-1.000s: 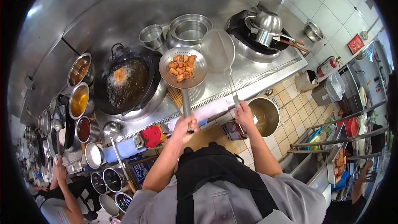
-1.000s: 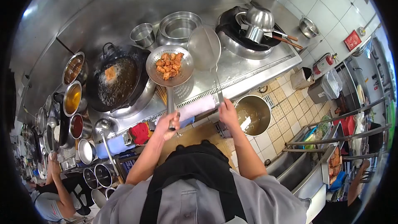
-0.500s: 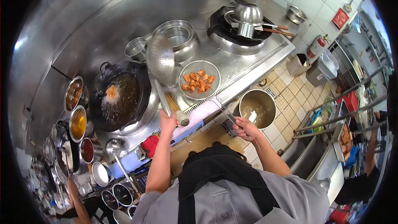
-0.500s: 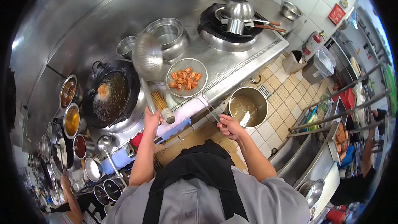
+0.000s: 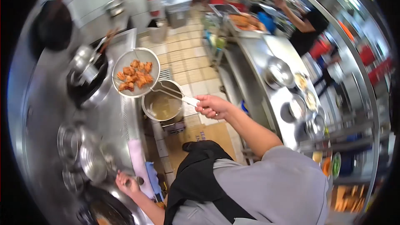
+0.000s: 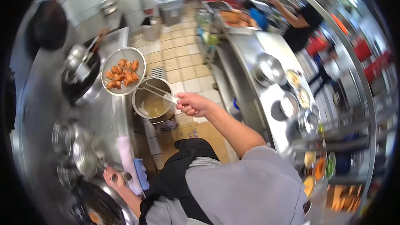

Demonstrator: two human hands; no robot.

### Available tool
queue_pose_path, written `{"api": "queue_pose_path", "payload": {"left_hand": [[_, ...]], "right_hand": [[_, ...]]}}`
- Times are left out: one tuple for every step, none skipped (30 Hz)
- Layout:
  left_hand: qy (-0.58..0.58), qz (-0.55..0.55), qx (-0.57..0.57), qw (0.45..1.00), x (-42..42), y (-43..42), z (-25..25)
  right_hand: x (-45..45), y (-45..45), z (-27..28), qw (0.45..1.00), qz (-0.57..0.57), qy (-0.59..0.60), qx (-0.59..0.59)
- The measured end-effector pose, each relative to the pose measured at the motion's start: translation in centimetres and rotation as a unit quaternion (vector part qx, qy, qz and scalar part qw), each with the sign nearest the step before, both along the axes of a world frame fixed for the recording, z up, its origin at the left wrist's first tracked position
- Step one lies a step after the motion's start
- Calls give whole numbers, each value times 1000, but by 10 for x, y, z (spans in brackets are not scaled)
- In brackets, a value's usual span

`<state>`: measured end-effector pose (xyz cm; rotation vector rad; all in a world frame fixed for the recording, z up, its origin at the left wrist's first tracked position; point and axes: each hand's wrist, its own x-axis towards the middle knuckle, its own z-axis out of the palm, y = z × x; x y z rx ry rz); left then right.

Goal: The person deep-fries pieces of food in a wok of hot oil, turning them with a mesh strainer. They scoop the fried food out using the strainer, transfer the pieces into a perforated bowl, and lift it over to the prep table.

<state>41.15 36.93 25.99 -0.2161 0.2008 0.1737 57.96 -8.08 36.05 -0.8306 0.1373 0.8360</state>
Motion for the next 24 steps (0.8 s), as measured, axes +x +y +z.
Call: {"api": "queue_pose_path", "payload": {"left_hand": [[29, 16, 10, 999, 1, -4, 1], [38, 20, 8, 999, 4, -3, -1], [53, 22, 15, 998, 4, -6, -2], [66, 27, 21, 997, 5, -4, -3], [65, 13, 25, 997, 5, 1, -7], [60, 15, 12, 998, 6, 5, -16], [56, 17, -2, 998, 7, 7, -21], [57, 5, -3, 998, 8, 9, -27], [76, 31, 8, 997, 10, 11, -30], [95, 58, 20, 994, 11, 14, -33], [94, 56, 33, 993, 13, 19, -43], [94, 53, 32, 994, 16, 20, -47], [116, 56, 38, 991, 17, 20, -49], [138, 59, 44, 988, 17, 21, -50], [140, 59, 45, 987, 17, 17, -46], [176, 57, 76, 980, 19, 11, -38], [210, 55, 106, 970, 21, 5, -32], [210, 54, 106, 970, 23, 1, -32], [234, 57, 112, 964, 25, -3, -32], [257, 60, 117, 957, 28, -7, -31], [257, 60, 117, 957, 30, -16, -26], [265, 36, 99, 958, 32, -27, -18], [273, 15, 81, 959, 32, -32, -15], [270, 20, 77, 960, 32, -32, -18]], "right_hand": [[-10, -21, 9, 999, -49, -11, -15], [-20, -39, 21, 995, -91, -21, -30], [-31, -60, 30, 990, -127, -34, -43], [-44, -79, 38, 985, -159, -46, -56], [-58, -96, 48, 976, -205, -40, -59], [-72, -113, 57, 966, -249, -34, -63], [-85, -130, 64, 955, -287, -42, -61], [-99, -145, 71, 943, -323, -50, -60], [-113, -156, 80, 920, -380, -37, -90], [-127, -166, 88, 893, -434, -24, -118], [-139, -183, 89, 882, -444, -45, -150], [-152, -199, 90, 871, -452, -66, -181], [-164, -209, 94, 859, -461, -74, -211], [-174, -216, 99, 846, -470, -81, -241], [-182, -215, 108, 820, -484, -71, -296], [-186, -211, 110, 821, -484, -70, -296], [-191, -206, 110, 776, -509, -54, -368], [-194, -204, 111, 725, -531, -38, -437], [-198, -224, 89, 715, -480, -36, -508], [-195, -232, 62, 714, -480, -36, -508], [-193, -238, 37, 566, -404, -99, -711], [-191, -236, 29, 378, -299, -156, -862], [-192, -236, 25, 378, -299, -159, -862], [-191, -231, 27, 381, -316, -143, -857]]}}
